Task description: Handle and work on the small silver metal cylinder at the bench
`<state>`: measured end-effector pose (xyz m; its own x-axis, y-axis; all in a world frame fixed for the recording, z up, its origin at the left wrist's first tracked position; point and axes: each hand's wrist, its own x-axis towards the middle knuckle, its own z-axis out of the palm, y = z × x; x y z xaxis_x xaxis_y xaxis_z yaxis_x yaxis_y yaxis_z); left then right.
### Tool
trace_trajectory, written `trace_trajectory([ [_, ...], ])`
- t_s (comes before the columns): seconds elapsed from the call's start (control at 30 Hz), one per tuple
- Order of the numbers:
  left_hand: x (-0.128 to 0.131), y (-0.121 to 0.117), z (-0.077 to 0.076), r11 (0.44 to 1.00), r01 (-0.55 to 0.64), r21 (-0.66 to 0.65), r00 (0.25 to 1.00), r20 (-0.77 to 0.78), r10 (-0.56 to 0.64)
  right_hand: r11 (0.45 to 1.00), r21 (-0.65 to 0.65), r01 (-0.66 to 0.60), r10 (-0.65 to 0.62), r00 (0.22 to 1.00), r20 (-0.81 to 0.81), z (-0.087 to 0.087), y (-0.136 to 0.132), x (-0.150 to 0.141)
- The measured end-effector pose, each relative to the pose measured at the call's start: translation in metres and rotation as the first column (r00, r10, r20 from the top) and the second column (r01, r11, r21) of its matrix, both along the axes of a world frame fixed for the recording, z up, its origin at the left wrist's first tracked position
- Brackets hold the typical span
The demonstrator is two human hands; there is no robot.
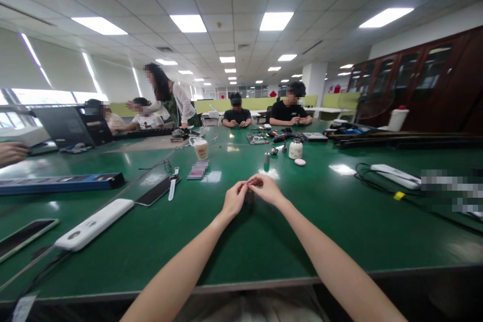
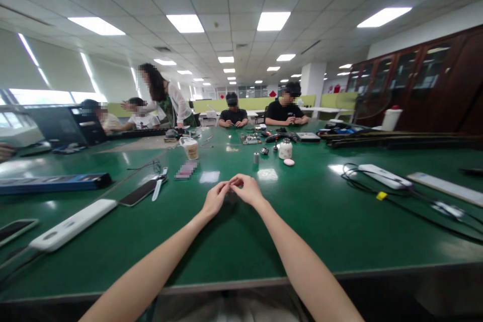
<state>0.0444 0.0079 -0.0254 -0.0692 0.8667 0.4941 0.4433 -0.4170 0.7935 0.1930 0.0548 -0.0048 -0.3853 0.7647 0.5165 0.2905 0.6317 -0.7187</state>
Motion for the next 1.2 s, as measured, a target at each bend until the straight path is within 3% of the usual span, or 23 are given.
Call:
trace_trajectory([
  [0.2,0.001,-0.003,-0.001,0.994,0.101,-0.031,0.993,0.063,-0.099,0.99,-0.101,-0.096,0.096,0.995,0.002,0.004,0.004,0.01],
  [0.37,0.009,-0.006,-0.002,0.986,0.164,-0.012,0.985,0.058,-0.163,0.958,-0.226,-0.175,0.137,0.976,-0.172,-0.016,0.005,0.026],
  [0.5,0.011,-0.007,-0.001,0.986,0.168,-0.005,0.985,0.041,-0.167,0.901,-0.354,-0.249,0.188,0.962,-0.196,-0.029,0.004,0.034],
  [0.63,0.008,-0.006,-0.001,0.996,0.094,-0.003,0.995,-0.018,-0.095,0.879,-0.337,-0.338,0.283,0.938,-0.201,-0.034,-0.002,0.035],
  [0.87,0.004,0.002,-0.004,0.999,0.038,0.025,0.994,-0.102,-0.035,0.956,-0.235,-0.174,0.147,0.981,-0.128,-0.041,-0.011,0.021],
  [1.2,0.006,-0.001,0.003,0.997,-0.043,0.057,0.992,-0.119,0.05,0.946,-0.285,-0.155,0.115,0.981,-0.154,-0.04,-0.01,0.019],
])
